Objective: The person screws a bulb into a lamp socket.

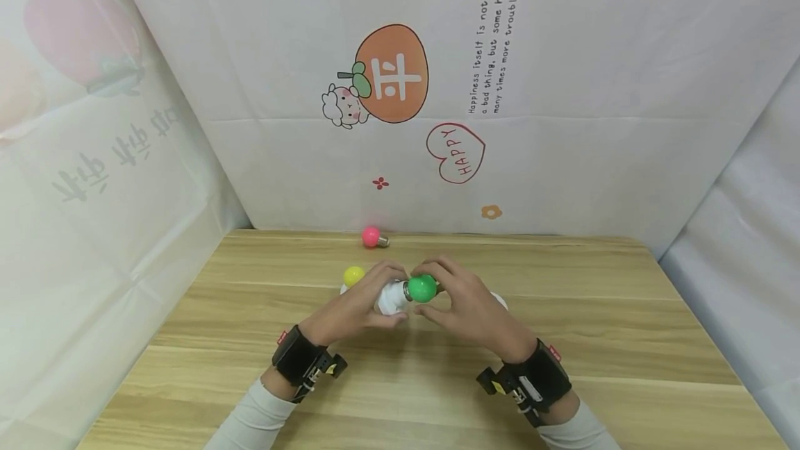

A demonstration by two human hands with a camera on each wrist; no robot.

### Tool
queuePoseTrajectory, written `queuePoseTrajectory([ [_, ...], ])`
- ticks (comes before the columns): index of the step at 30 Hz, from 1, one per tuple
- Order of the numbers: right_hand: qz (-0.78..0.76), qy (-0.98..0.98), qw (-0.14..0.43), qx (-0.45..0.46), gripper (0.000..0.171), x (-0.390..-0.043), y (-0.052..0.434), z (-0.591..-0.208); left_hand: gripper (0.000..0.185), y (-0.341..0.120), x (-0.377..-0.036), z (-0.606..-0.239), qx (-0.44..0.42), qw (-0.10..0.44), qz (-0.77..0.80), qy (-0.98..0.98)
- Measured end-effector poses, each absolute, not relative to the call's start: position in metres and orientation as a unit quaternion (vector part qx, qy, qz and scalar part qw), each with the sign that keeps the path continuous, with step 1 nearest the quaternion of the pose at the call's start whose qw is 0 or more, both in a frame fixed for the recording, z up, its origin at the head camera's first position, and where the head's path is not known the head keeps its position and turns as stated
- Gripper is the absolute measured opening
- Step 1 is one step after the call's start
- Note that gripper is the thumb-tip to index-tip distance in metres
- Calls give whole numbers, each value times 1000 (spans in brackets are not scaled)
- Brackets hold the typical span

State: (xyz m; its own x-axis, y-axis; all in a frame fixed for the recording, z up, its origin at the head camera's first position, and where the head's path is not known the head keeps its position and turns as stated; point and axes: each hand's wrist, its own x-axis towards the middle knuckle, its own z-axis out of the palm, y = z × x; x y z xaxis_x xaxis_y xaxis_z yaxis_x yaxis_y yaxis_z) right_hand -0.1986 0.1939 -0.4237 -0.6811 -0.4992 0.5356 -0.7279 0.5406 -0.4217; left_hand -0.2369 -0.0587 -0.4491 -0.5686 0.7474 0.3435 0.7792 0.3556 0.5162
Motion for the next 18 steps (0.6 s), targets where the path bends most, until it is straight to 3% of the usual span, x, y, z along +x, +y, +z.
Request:
queuePoseTrajectory([
  [11, 334, -857, 159, 360, 55, -200, 197, -424, 49, -59, -239, -450, -466, 22, -327, -822],
  [18, 344, -873, 136, 318, 34, -199, 195, -424, 49, -58, -238, -450, -473, 31, -327, -818],
])
